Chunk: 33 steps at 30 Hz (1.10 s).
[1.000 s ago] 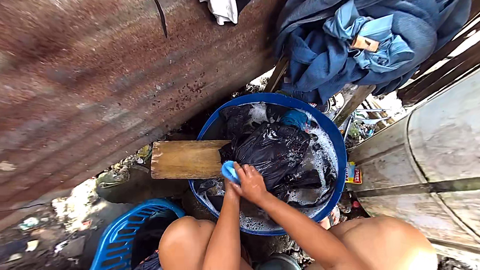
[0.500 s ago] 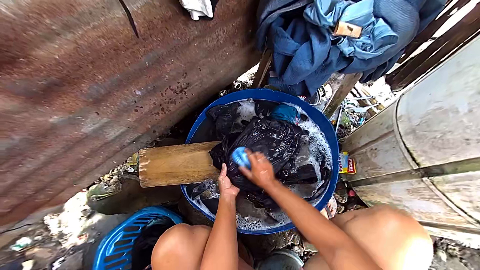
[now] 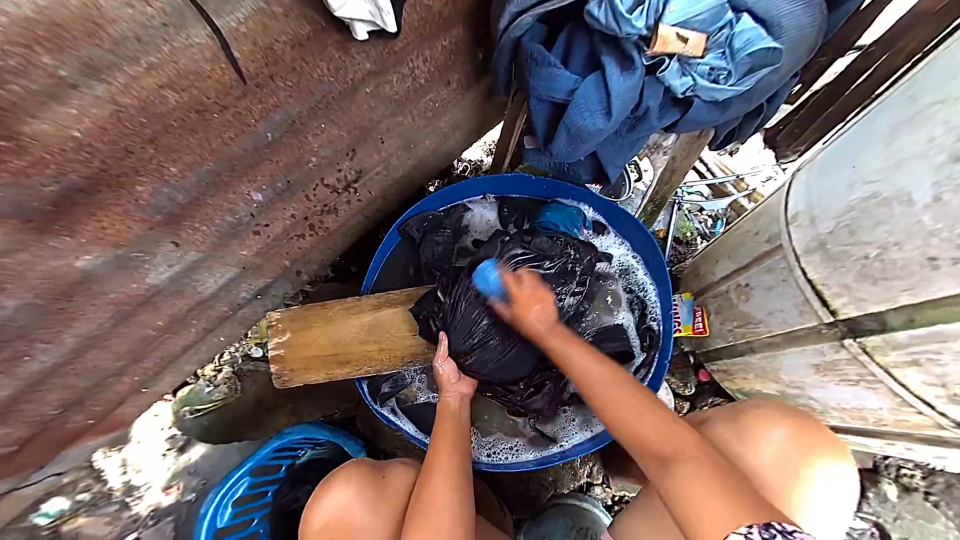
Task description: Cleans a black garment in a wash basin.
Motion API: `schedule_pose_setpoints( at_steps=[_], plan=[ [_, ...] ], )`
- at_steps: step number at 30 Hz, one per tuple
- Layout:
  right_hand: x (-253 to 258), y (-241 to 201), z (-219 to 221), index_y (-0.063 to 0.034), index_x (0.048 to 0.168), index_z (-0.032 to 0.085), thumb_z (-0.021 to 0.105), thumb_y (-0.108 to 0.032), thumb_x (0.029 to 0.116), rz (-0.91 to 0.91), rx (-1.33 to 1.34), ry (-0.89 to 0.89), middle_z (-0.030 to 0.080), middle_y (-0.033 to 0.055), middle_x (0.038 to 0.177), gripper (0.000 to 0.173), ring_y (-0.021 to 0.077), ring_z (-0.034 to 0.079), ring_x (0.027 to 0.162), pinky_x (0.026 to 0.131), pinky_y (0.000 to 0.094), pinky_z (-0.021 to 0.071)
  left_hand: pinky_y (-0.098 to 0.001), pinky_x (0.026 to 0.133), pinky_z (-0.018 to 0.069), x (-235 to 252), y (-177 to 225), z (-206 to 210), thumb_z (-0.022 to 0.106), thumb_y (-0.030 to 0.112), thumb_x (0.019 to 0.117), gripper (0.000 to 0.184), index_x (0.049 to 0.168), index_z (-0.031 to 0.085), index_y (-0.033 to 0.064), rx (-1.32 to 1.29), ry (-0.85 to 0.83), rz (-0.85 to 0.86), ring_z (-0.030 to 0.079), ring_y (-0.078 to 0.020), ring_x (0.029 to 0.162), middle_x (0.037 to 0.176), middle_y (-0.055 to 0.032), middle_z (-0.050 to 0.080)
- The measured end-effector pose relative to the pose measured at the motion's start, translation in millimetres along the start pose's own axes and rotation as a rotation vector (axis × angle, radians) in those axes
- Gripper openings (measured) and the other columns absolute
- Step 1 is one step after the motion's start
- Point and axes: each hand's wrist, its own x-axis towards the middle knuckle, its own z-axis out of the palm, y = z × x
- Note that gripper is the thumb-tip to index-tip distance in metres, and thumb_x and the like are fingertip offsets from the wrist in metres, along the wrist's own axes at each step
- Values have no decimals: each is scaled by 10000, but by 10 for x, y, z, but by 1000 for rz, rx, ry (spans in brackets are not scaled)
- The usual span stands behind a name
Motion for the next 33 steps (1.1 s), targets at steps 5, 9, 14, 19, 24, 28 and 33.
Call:
schedule_pose_setpoints(
  at_steps=[5,9,14,19,24,28,33],
  plan=[
    [417,404,-295,8,1510,427,724,-400,936,469,207,158,483,365,1448,764,553,584,1212,937,699,506,-415,906,571,42,-54,-4,270,332,1131,401,1343,504,86,32,11,3,667,-171,1071,1169,-97,674],
    [-262,-605,280,-61,1500,496,727,-384,940,-56,193,-173,571,278,1389,686,462,596,1232,961,631,520,-381,818,560,9,-70,-48,164,365,1116,470,1239,531,99,38,42,22,649,-150,943,1027,-60,656],
    [360,-33,-100,-91,1497,520,702,-372,942,18,-13,-70,556,320,1401,648,519,583,1241,905,679,521,-429,901,570,35,-58,-22,246,369,1129,431,1350,511,111,20,30,-16,668,-180,1067,1160,-82,676],
    [713,242,-329,-15,1511,440,729,-414,923,377,109,51,517,346,1428,768,542,591,1210,926,704,505,-412,904,566,42,-66,-1,271,335,1131,400,1350,505,97,68,43,-14,660,-164,1070,1171,-86,668],
    [-132,-728,306,-93,1506,507,725,-372,957,-176,129,-259,576,274,1377,653,466,603,1209,914,622,530,-363,770,564,0,-83,-29,145,366,1121,476,1169,549,121,79,69,-4,655,-135,885,948,-35,662],
    [299,35,-113,-77,1495,511,703,-398,947,102,6,-74,555,307,1406,663,504,581,1249,915,674,520,-429,904,567,31,-71,-31,274,348,1130,411,1347,516,96,66,50,-26,666,-184,1067,1161,-92,674],
    [611,510,-391,-10,1541,398,705,-362,950,500,96,76,435,376,1490,754,577,528,1274,955,708,483,-422,914,560,53,-82,3,299,325,1129,392,1371,496,87,119,61,-23,653,-182,1089,1202,-102,656]
  ],
)
